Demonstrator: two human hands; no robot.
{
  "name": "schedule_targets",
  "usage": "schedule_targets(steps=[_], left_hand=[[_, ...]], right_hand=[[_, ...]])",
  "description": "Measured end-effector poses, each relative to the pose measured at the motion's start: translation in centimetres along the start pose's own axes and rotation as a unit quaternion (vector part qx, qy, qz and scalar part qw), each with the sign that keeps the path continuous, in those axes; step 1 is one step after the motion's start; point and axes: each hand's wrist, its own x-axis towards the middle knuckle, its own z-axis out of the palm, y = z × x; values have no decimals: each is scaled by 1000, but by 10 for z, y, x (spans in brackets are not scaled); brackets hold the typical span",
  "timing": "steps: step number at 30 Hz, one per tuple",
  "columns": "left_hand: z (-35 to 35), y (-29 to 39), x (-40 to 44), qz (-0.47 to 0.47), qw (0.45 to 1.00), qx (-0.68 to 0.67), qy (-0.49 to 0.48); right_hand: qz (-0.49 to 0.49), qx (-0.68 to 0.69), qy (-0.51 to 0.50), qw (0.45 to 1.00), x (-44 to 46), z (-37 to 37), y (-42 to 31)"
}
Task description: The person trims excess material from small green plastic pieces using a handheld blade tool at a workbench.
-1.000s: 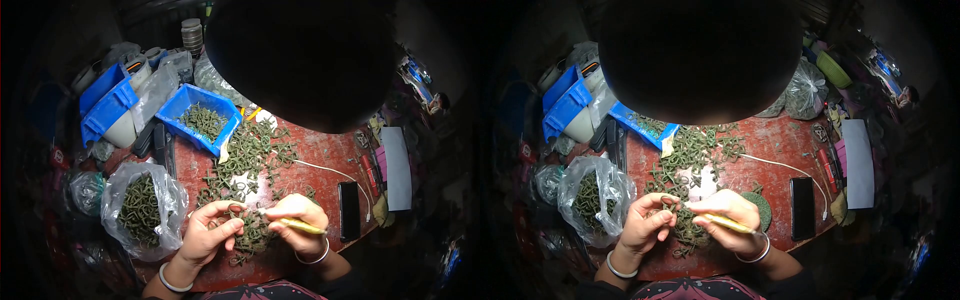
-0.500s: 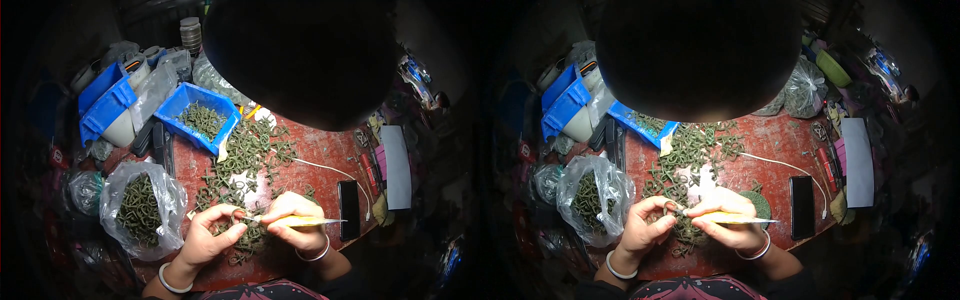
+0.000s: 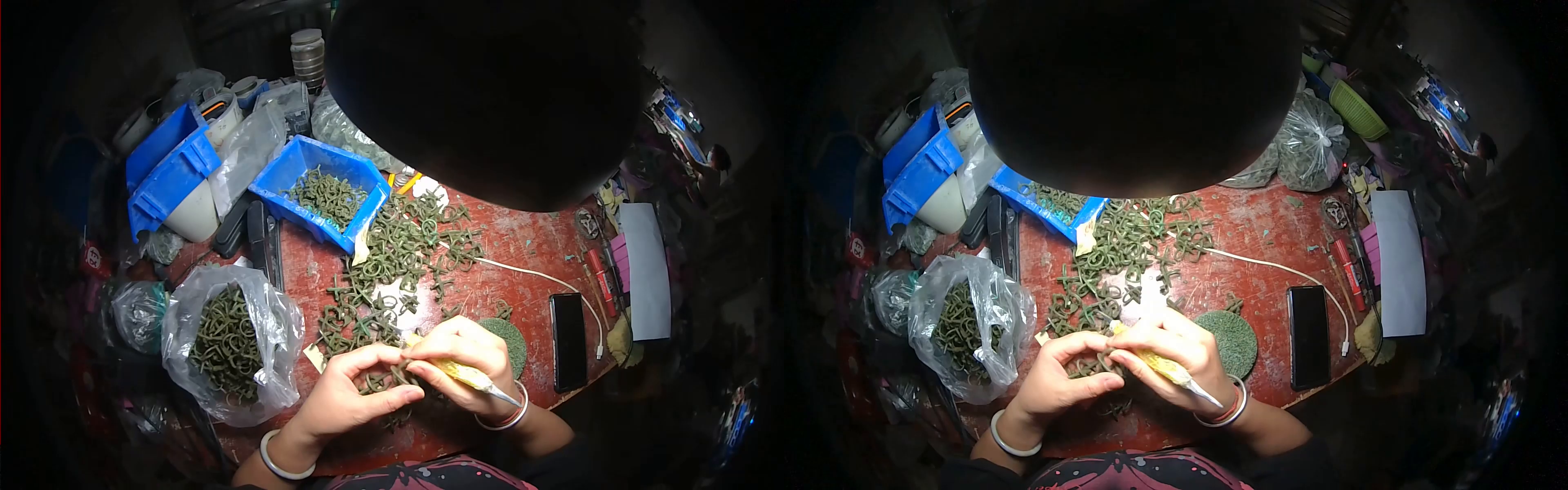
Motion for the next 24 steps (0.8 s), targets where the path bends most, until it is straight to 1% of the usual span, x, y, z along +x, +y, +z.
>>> schedule_targets(steps=[1, 2, 3, 4, 8, 10, 11, 13, 14, 15, 17, 18, 19, 20, 21, 22, 23, 24], left_hand=[[-3, -4, 1, 0, 1000, 0, 0], [-10, -11, 2, -54, 987, -151, -32], [-14, -15, 1, -107, 947, -297, -63], [-7, -15, 2, -116, 960, -253, -10], [-10, -19, 2, -114, 953, -278, -42], [-8, -13, 3, -114, 949, -295, -12], [-9, -12, 4, -114, 949, -294, -12], [-10, -11, 4, -77, 959, -273, -6], [-9, -10, 5, -73, 962, -264, 1], [-8, -8, 5, -73, 962, -263, 3], [-4, -4, 5, -82, 976, -198, 37], [-3, -4, 5, -84, 976, -198, 35], [-3, -4, 4, -80, 985, -151, 31], [-3, -3, 4, -76, 991, -104, 28], [-2, -3, 4, -76, 991, -103, 29], [0, -2, 5, -45, 997, -47, 30], [0, -2, 5, -13, 999, 11, 31], [-3, -5, 5, 7, 998, 57, 20]], right_hand=[[0, 0, 0, 1000, -1, 0, 2], [-5, 14, 6, 1000, -1, 0, 4], [-11, 30, 12, 999, -1, -1, 5], [12, 43, -2, 999, -2, -2, 5], [-9, 41, 5, 999, -1, -1, 7], [-44, -4, 37, 998, 0, -3, 6], [-67, 6, 54, 996, -2, -9, 10], [46, 105, 86, 990, -19, -14, 8], [48, 182, 96, 977, -19, -12, 7], [48, 184, 95, 977, -19, -9, 6], [79, 236, 83, 965, -19, -7, 2], [92, 214, 46, 971, -17, -11, -2], [9, 140, 28, 990, -16, -11, 4], [-51, 113, 30, 992, -13, -10, 10], [-111, 86, 32, 990, -11, -8, 13], [-111, 87, 32, 990, -12, -7, 9], [-15, 143, 46, 989, -14, -6, 4], [81, 197, 59, 975, -17, -5, 0]])
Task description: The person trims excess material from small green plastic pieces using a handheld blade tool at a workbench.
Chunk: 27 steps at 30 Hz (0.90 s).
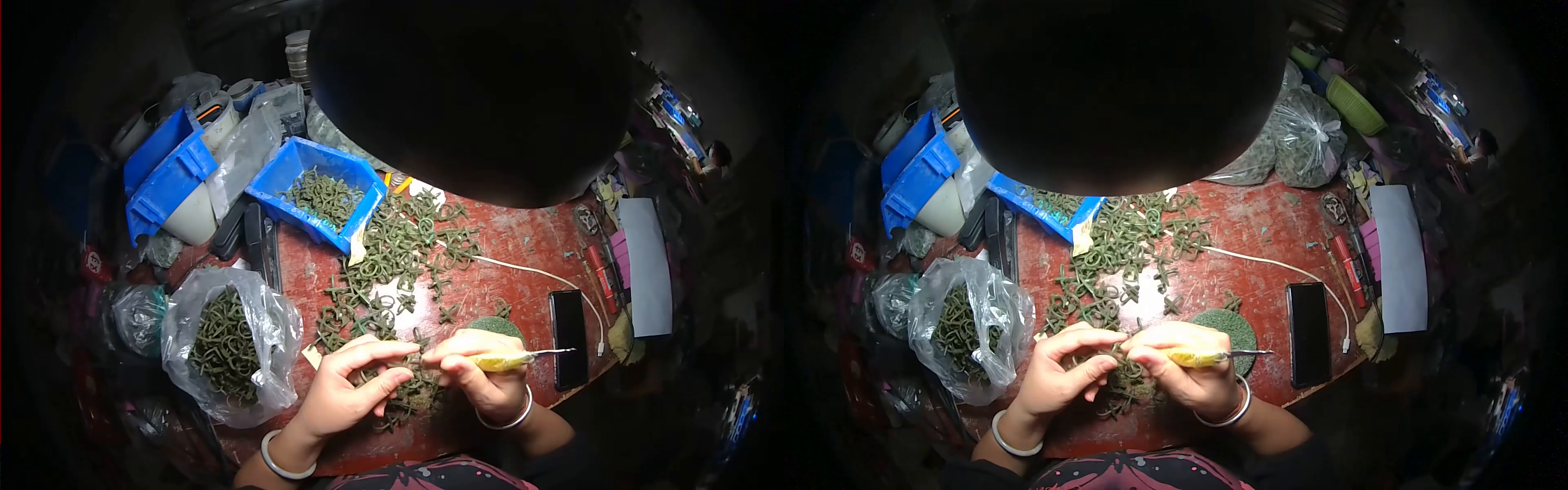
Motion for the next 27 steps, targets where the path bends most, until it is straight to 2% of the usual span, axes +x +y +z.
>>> schedule_targets(steps=[1, 4, 6, 7, 9, 11, 12, 13, 15, 18, 25, 27], left_hand=[[1, 0, 0, 0, 1000, 0, -1], [4, 3, 0, 27, 998, 57, 11], [4, -1, 0, -14, 997, -76, 6], [3, -1, -1, -8, 997, -72, 10], [-2, 0, -1, -65, 955, -291, 6], [-6, 1, -2, -44, 954, -296, 1], [-7, 1, -3, -53, 941, -333, -6], [-8, 0, -4, -63, 927, -371, -14], [-9, -2, -6, -70, 923, -377, -26], [-11, -6, -6, -67, 900, -428, -51], [-16, -6, -2, -78, 900, -427, -40], [-15, -5, -2, -81, 918, -388, -15]], right_hand=[[0, 0, 1, 1000, -2, 2, 2], [74, 50, 93, 992, -5, 5, 4], [66, 81, 102, 989, -6, 2, 6], [59, 113, 112, 986, -5, -1, 8], [11, 143, 85, 986, 0, -3, 13], [-41, -23, 9, 999, 6, -5, 8], [-19, 22, -40, 999, 9, -4, 1], [-18, 1, -64, 998, 10, -1, -3], [-19, -32, -71, 997, 8, 4, 2], [-116, -159, -32, 980, 15, 6, 3], [-120, -117, -50, 985, 15, 3, 5], [-120, -114, -11, 986, 15, 4, 10]])
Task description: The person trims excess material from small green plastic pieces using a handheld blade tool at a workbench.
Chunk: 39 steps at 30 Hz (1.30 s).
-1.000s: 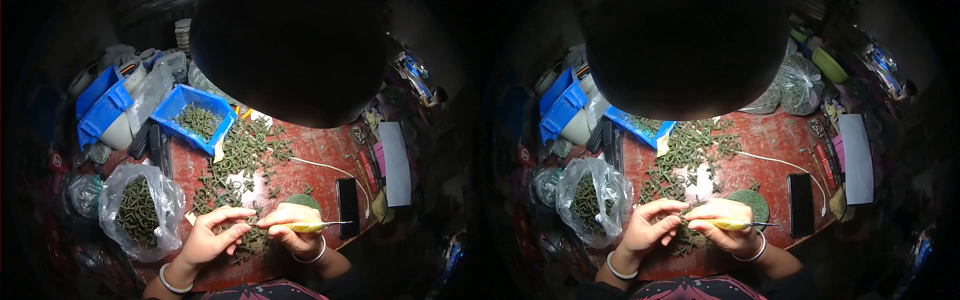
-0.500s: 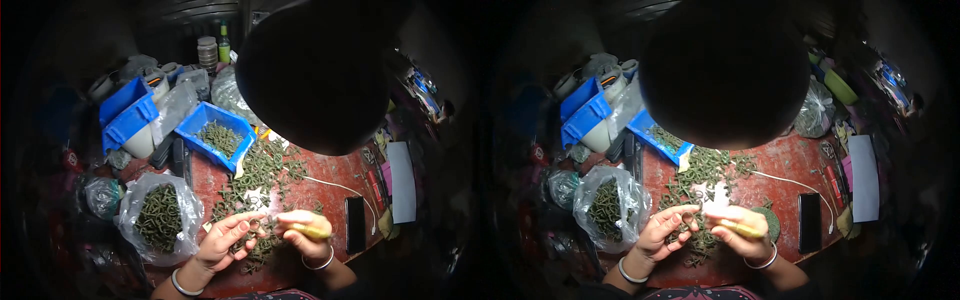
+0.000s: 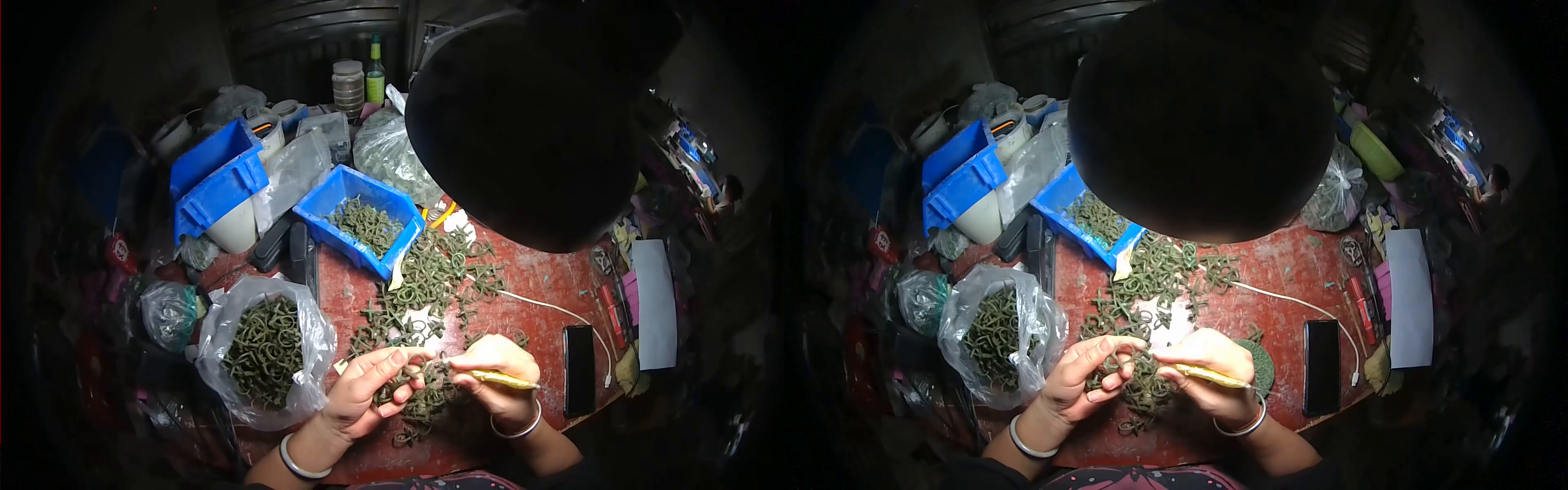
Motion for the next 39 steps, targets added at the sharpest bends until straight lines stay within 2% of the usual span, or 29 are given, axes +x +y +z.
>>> schedule_targets(steps=[2, 4, 7, 12, 14, 15, 18, 19, 20, 22, 23, 24, 26, 27, 28, 31, 32, 34, 35, 37, 38, 39], left_hand=[[3, 1, -1, -3, 1000, 19, 9], [5, 1, -1, -6, 999, 38, 17], [6, 1, 0, 1, 999, 48, 26], [9, -1, -2, 31, 995, 90, 34], [10, -2, -1, 30, 995, 88, 32], [11, -2, -2, 30, 995, 87, 30], [9, -1, -1, 47, 994, 99, 23], [9, -1, -2, 47, 994, 99, 24], [10, -1, -2, 45, 994, 98, 24], [10, -1, -2, 42, 994, 98, 23], [10, -1, -2, 42, 994, 98, 20], [10, -1, -2, 42, 994, 98, 17], [9, -2, 0, 52, 994, 98, 14], [9, -3, 0, 60, 993, 96, 13], [9, -4, 0, 59, 994, 96, 12], [9, -4, 2, 63, 994, 89, 21], [8, -5, 1, 63, 991, 113, 25], [7, -7, 1, 61, 989, 134, 32], [9, -6, 1, 86, 974, 205, 43], [17, -1, 0, 103, 935, 328, 86], [15, -3, 1, 102, 936, 327, 86], [10, -5, 4, 176, 898, 395, 79]], right_hand=[[-46, -53, 24, 997, 1, -3, 3], [-49, -53, 33, 997, 2, -5, 2], [-50, 2, -18, 999, 5, -7, -2], [-32, -26, -43, 998, 3, -8, -3], [87, 58, -40, 994, -5, -9, -3], [167, 144, -28, 975, -9, -11, -3], [162, 184, 26, 969, -12, -8, 4], [117, 136, 7, 984, -10, -10, 5], [117, 136, 7, 984, -7, -10, 3], [80, 49, -38, 995, -2, -9, -2], [126, 105, -42, 986, -6, -10, 0], [125, 105, -42, 986, -11, -10, 3], [253, 335, 67, 905, -17, -10, 7], [263, 345, 109, 895, -12, -6, 2], [262, 345, 110, 895, -12, -6, 3], [170, 188, 62, 965, -9, -9, 5], [171, 188, 63, 965, -7, -11, 4], [81, 110, -28, 990, -2, -13, 1], [29, 87, -47, 995, 0, -12, 1], [18, 66, -45, 997, 0, -10, 1], [4, 36, -36, 999, 1, -9, 0], [5, 36, -36, 999, 1, -8, -1]])
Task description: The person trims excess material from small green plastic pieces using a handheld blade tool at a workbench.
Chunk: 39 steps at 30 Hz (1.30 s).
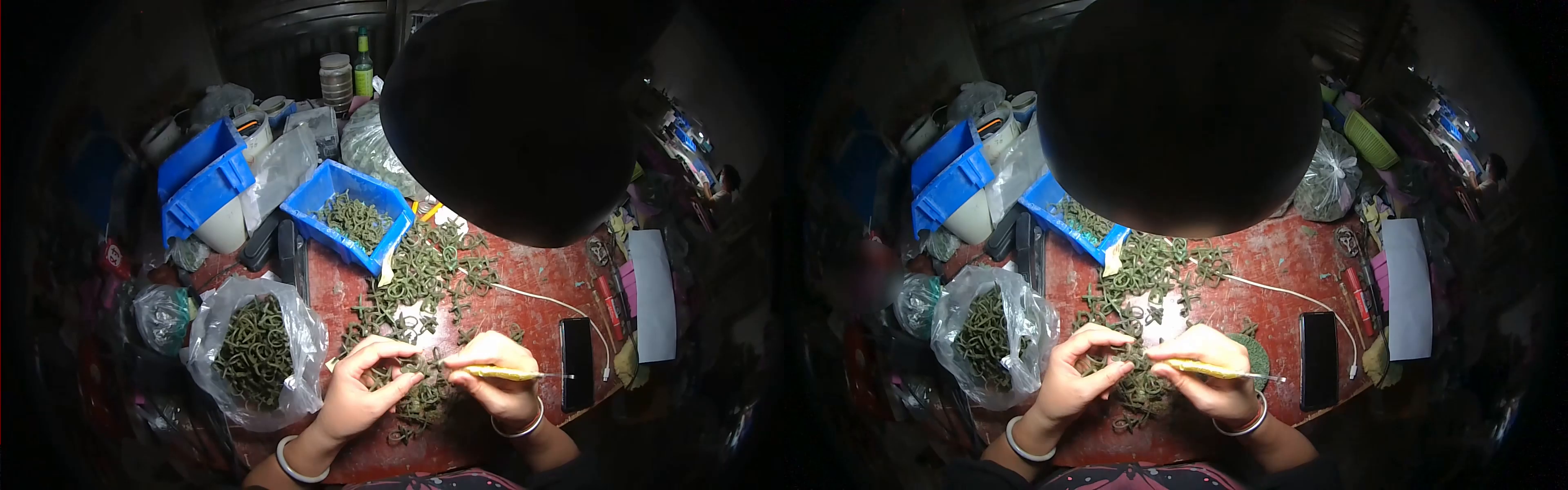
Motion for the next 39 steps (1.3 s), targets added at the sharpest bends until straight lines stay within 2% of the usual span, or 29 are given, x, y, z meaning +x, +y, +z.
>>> schedule_targets(steps=[1, 2, 3, 6, 11, 13, 14, 16, 17, 19, 20, 21, 23, 25, 28, 30, 31, 35, 37, 39], left_hand=[[0, -3, 1, 81, 994, 69, 13], [1, -3, 1, 81, 994, 68, 12], [3, -2, 2, 92, 992, 81, 27], [4, 1, 1, 102, 988, 103, 44], [2, -4, 1, 132, 984, 113, 31], [5, -1, -2, 29, 999, -13, 23], [4, -1, -2, 32, 999, -13, 22], [1, -1, -4, -64, 992, -110, -15], [1, 1, -4, -64, 992, -109, -13], [3, 5, -5, -62, 983, -169, -29], [4, 4, -5, -62, 983, -170, -31], [4, 4, -4, -81, 976, -202, -34], [3, 3, -3, -99, 967, -232, -37], [2, 2, -3, -125, 957, -260, -39], [1, 2, -5, -157, 947, -276, -45], [0, 4, -5, -166, 940, -293, -58], [-1, 5, -4, -175, 932, -309, -72], [-3, 1, -3, -172, 920, -344, -79], [-6, -3, -3, -173, 911, -363, -96], [-8, -5, -3, -171, 907, -373, -97]], right_hand=[[-4, -65, 24, 998, 0, 0, -1], [-10, -131, 49, 990, 0, 0, -1], [-9, -132, 49, 990, 1, 0, -2], [-4, -23, -11, 1000, -1, -1, -3], [-6, -104, 44, 994, 0, 0, 2], [-11, -75, 46, 996, 1, -3, 1], [22, 0, 23, 999, -2, -4, -2], [32, 68, -15, 997, -2, -1, -1], [39, 94, -30, 994, -3, 1, 1], [97, 78, 35, 992, -6, 4, -1], [79, 4, 22, 997, -3, -1, -1], [78, 2, 23, 997, -2, -1, -2], [49, 51, 39, 997, 0, 4, -5], [25, 109, -24, 993, -3, 0, 2], [31, 59, -10, 998, -3, 6, -2], [44, -101, 83, 990, -6, 7, -5], [44, -101, 84, 990, -6, 7, -4], [33, -49, 69, 996, -2, 2, -3], [16, 48, 30, 998, -2, 1, 2], [17, 66, 15, 998, -5, -2, 7]])
